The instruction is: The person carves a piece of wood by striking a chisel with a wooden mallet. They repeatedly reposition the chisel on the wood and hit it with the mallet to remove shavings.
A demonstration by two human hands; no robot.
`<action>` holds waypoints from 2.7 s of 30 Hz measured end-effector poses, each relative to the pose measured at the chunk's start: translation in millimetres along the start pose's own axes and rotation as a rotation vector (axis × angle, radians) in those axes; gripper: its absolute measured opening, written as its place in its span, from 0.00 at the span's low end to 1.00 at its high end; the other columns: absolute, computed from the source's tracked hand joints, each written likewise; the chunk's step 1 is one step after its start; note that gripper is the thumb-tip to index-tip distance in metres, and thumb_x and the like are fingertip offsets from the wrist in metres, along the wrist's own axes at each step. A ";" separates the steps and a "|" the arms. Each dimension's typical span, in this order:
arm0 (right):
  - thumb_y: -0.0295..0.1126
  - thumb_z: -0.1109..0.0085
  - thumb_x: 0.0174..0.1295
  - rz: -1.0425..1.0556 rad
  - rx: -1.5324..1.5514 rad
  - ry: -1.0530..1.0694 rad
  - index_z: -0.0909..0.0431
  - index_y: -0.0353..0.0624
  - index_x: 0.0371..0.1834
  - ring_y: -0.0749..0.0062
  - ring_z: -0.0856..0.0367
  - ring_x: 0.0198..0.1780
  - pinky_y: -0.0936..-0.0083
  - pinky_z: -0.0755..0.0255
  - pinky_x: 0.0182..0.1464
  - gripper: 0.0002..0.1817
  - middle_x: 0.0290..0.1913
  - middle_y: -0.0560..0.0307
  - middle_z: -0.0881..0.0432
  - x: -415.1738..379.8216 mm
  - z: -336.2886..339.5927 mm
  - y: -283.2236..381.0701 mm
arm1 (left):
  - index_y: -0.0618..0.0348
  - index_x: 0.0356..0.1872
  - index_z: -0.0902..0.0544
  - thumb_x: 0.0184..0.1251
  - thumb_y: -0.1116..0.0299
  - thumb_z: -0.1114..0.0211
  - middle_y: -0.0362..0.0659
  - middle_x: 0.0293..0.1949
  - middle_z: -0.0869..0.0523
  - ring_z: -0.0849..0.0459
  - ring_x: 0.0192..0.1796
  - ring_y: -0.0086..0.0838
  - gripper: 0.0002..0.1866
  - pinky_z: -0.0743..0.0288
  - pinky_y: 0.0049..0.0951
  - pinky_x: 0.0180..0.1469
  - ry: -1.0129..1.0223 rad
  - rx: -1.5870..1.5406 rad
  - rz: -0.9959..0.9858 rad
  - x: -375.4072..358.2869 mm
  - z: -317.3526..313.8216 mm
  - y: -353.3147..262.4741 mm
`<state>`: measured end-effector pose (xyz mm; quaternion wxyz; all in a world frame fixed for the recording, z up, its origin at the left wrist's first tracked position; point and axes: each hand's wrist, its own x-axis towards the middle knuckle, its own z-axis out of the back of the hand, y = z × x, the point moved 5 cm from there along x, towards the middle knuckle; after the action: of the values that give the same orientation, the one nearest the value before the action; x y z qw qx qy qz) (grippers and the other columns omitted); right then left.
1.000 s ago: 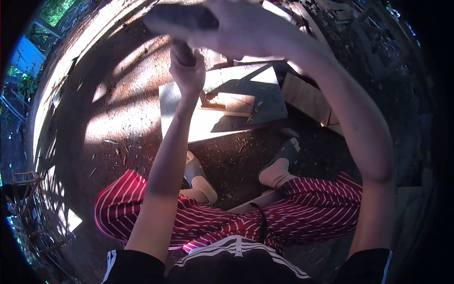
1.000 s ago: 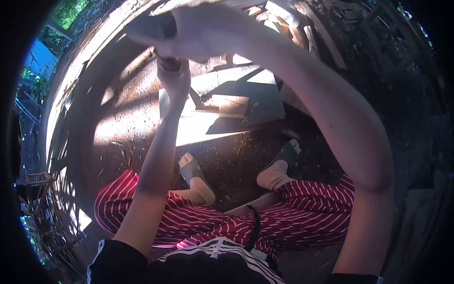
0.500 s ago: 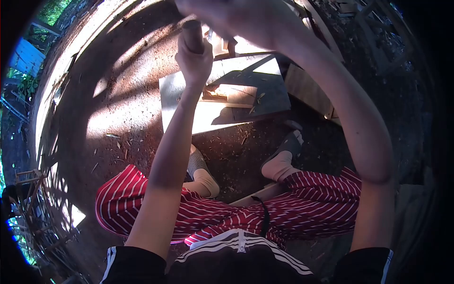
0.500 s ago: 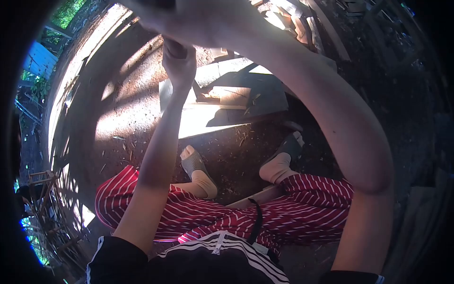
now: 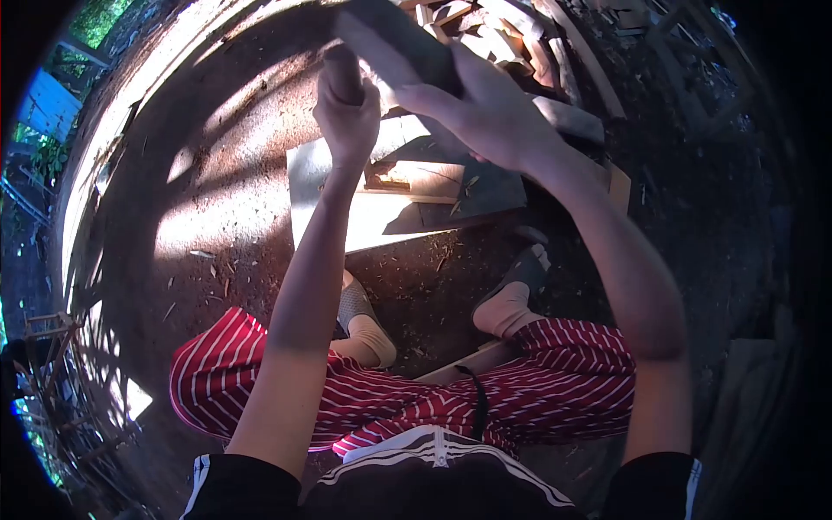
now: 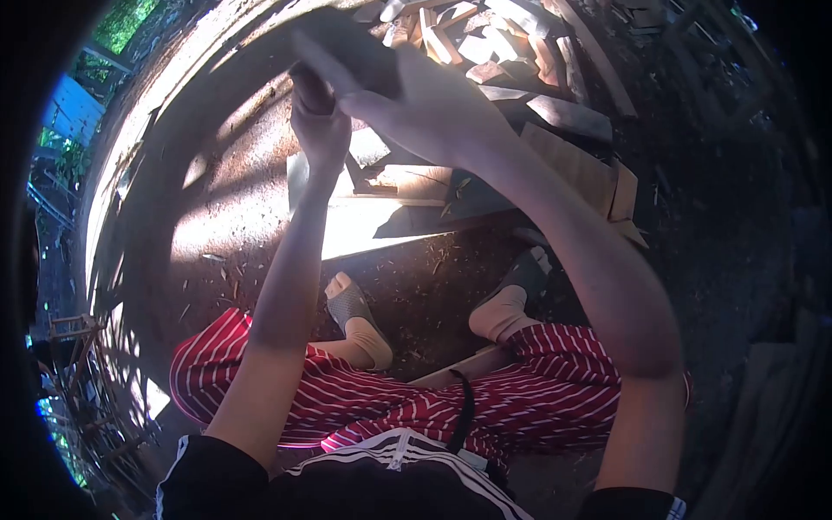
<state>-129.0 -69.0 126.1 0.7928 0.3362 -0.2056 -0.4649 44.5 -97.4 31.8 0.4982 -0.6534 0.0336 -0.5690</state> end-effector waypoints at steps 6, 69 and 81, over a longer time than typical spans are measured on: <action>0.56 0.42 0.56 -0.352 -0.266 0.009 0.36 0.35 0.61 0.43 0.17 0.47 0.56 0.24 0.50 0.39 0.41 0.34 0.17 -60.2 -88.5 -119.2 | 0.64 0.40 0.29 0.57 0.74 0.37 0.43 0.25 0.21 0.21 0.20 0.24 0.12 0.26 0.23 0.21 -0.095 -0.204 0.466 2.0 27.9 44.3; 0.65 0.46 0.55 -0.698 -0.034 -0.172 0.40 0.41 0.65 0.38 0.20 0.52 0.50 0.28 0.53 0.45 0.45 0.33 0.17 -133.7 -133.4 -220.4 | 0.63 0.49 0.25 0.63 0.39 0.40 0.45 0.29 0.17 0.31 0.11 0.17 0.33 0.38 0.15 0.12 1.018 -0.624 1.773 -162.8 71.2 28.8; 0.60 0.42 0.56 -0.670 0.447 -0.516 0.33 0.37 0.59 0.47 0.14 0.35 0.57 0.23 0.39 0.39 0.37 0.35 0.16 -132.5 -133.7 -224.7 | 0.58 0.39 0.19 0.50 0.44 0.29 0.49 0.39 0.16 0.14 0.43 0.42 0.27 0.21 0.40 0.49 1.173 0.699 0.264 -104.6 27.4 33.8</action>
<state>-242.1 16.0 -130.6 0.4307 0.4197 -0.3710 -0.7077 46.8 -33.6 -61.9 0.6441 -0.0295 0.1913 -0.7401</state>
